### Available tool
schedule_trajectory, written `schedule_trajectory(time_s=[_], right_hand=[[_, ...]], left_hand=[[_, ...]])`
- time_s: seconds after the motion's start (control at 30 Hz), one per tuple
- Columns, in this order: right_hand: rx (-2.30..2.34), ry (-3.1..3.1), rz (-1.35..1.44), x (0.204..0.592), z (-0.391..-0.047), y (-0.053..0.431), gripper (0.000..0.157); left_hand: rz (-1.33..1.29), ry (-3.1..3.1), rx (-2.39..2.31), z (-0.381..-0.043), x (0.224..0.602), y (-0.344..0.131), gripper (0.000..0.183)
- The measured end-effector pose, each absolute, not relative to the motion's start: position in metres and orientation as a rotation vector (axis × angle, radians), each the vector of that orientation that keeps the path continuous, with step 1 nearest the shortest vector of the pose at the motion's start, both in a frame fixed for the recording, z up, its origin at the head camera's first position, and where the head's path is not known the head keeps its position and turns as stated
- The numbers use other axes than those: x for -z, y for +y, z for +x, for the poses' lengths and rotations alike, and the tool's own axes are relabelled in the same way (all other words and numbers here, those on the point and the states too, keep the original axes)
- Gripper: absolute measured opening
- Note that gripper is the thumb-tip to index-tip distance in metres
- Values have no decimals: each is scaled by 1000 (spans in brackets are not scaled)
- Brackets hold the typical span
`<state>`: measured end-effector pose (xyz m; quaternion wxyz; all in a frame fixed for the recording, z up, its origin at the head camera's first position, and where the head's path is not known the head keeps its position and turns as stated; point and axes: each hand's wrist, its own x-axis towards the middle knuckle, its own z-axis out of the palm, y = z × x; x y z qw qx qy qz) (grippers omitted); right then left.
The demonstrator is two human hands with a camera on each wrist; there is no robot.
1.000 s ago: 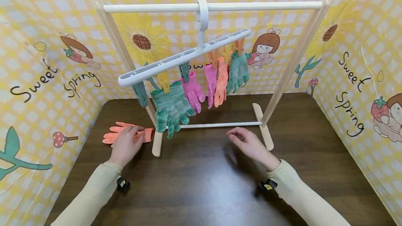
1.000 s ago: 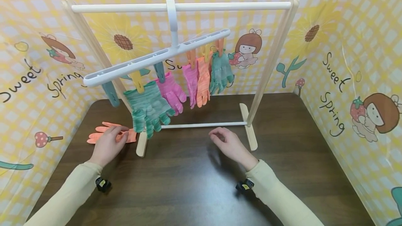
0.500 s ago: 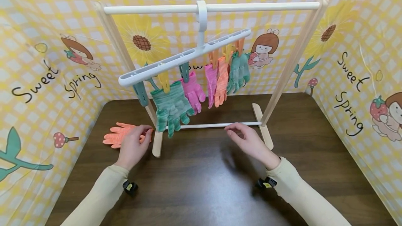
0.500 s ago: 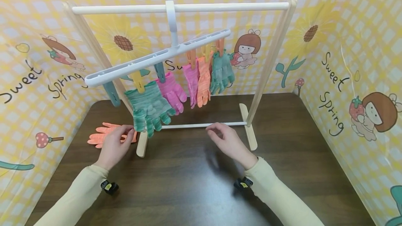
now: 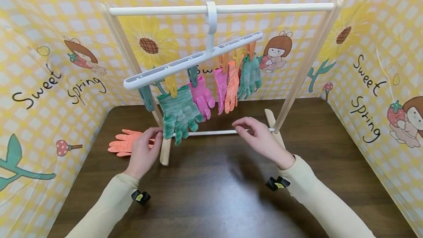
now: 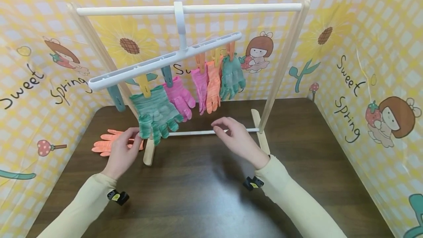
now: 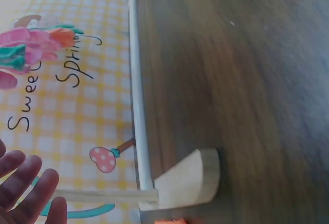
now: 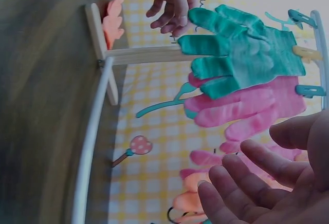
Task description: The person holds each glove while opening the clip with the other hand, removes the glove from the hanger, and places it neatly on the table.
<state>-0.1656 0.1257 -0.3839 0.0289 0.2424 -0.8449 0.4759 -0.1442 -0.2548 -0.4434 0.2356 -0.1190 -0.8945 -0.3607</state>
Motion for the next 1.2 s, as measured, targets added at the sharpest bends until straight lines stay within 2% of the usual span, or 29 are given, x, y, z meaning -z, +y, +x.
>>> schedule_trajectory(time_s=[0.3,0.83,1.2], right_hand=[[-1485,-2578,795,352,-170,116,22],[-1478,-2531,920,320,-170,88,23],[-1466,-2432,1037,303,-170,68,24]], left_hand=[[-280,-2386,1139,-143,431,-244,24],[-416,-2196,1195,-138,399,-224,37],[-386,-2229,1318,-143,376,-211,28]])
